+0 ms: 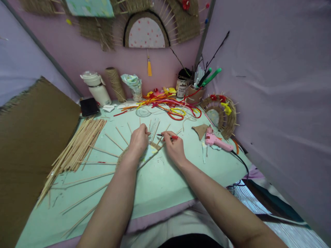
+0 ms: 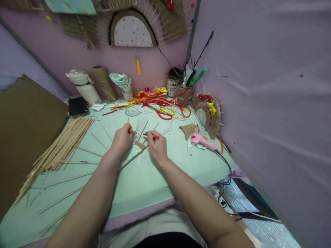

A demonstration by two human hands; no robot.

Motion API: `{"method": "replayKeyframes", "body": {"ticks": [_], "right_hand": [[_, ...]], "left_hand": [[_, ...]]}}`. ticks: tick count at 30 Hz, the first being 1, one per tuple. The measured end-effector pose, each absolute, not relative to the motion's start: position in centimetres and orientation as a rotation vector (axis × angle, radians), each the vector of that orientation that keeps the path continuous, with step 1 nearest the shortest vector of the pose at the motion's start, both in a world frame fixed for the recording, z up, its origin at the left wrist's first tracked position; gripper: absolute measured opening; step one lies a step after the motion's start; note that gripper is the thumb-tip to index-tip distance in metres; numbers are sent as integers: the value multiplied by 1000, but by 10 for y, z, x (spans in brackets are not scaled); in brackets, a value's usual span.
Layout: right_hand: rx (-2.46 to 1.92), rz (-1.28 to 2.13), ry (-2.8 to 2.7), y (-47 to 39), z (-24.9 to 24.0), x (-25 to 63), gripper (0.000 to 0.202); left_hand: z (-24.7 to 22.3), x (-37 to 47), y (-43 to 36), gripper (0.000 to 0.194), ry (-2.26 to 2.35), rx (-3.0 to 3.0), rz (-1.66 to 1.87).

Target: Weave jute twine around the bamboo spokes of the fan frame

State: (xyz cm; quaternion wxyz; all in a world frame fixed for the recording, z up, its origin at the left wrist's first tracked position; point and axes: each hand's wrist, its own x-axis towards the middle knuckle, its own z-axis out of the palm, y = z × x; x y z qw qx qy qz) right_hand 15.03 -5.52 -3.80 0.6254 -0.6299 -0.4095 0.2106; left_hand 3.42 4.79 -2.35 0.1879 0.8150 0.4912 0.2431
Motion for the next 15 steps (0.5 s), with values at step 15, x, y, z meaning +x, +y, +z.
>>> {"method": "replayKeyframes", "body": {"ticks": [15], "right_hand": [[-1824, 249, -1540, -103, -38, 125, 15]], "left_hand": [[-4, 44, 27, 13, 1361, 2237, 719]]}}
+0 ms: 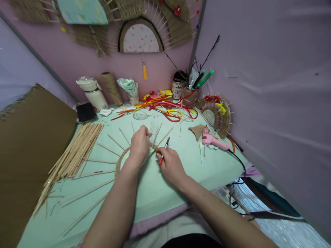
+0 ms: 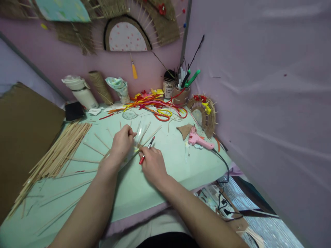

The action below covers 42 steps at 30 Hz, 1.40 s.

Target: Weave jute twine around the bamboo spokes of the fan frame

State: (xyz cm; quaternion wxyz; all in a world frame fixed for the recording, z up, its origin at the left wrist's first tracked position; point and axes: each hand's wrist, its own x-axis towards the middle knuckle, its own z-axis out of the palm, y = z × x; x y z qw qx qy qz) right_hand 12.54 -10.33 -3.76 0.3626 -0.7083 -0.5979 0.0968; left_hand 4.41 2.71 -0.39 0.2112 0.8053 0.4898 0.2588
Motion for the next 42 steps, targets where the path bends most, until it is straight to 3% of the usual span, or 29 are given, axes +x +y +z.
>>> {"method": "replayKeyframes", "body": {"ticks": [7, 20, 42], "right_hand": [[-1783, 270, -1539, -93, -34, 132, 13], [-1407, 524, -1294, -66, -34, 166, 19], [-1512, 340, -1793, -72, -34, 160, 12]], "left_hand": [[10, 44, 31, 9, 1513, 2316, 645], [-8, 40, 43, 9, 1329, 2304, 654], [-15, 42, 44, 12, 1279, 2235, 662]]}}
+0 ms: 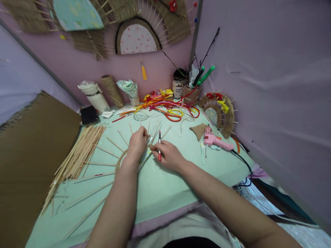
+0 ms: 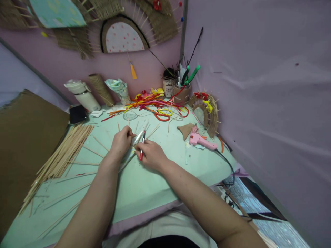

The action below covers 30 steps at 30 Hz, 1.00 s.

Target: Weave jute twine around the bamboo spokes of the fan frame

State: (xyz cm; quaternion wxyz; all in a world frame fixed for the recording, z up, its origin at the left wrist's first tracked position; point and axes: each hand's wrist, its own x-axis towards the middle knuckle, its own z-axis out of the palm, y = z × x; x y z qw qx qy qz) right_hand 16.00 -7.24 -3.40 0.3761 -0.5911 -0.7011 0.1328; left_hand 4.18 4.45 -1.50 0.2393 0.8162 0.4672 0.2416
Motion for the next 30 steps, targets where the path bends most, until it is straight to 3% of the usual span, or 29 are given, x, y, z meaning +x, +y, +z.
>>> {"method": "replayKeyframes", "body": {"ticks": [30], "right_hand": [[-1527, 357, -1788, -74, -35, 161, 12]], "left_hand": [[-19, 45, 42, 18, 1341, 2292, 681]]}}
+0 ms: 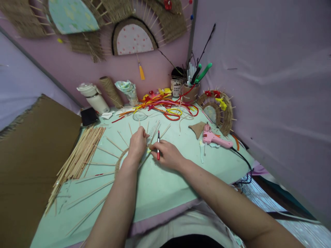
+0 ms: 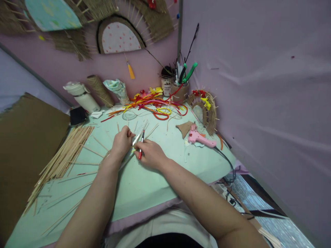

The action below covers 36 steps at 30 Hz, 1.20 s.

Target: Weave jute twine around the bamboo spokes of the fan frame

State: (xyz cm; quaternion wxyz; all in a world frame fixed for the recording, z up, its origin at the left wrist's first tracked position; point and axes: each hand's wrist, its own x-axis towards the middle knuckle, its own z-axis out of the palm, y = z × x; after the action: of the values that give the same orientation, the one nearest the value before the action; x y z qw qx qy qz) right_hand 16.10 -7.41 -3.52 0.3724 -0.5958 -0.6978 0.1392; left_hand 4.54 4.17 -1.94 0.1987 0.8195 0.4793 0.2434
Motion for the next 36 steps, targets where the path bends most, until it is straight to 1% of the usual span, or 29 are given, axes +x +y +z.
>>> {"method": "replayKeyframes", "body": {"ticks": [12, 14, 20, 25, 31, 36], "right_hand": [[-1497, 345, -1761, -73, -37, 161, 11], [-1453, 351, -1676, -73, -36, 162, 13], [-1336, 497, -1222, -71, -33, 167, 28], [-1305, 495, -1116, -62, -34, 168, 31], [-1362, 592, -1055, -58, -36, 166, 23], [-1388, 605, -1037, -58, -34, 166, 24]], "left_hand": [[-21, 45, 44, 16, 1436, 2322, 627], [-21, 45, 44, 15, 1433, 2339, 625], [-22, 44, 44, 13, 1465, 2417, 600], [-21, 45, 42, 14, 1444, 2411, 625], [-19, 46, 42, 15, 1456, 2417, 603], [-20, 46, 42, 15, 1434, 2428, 601]]}}
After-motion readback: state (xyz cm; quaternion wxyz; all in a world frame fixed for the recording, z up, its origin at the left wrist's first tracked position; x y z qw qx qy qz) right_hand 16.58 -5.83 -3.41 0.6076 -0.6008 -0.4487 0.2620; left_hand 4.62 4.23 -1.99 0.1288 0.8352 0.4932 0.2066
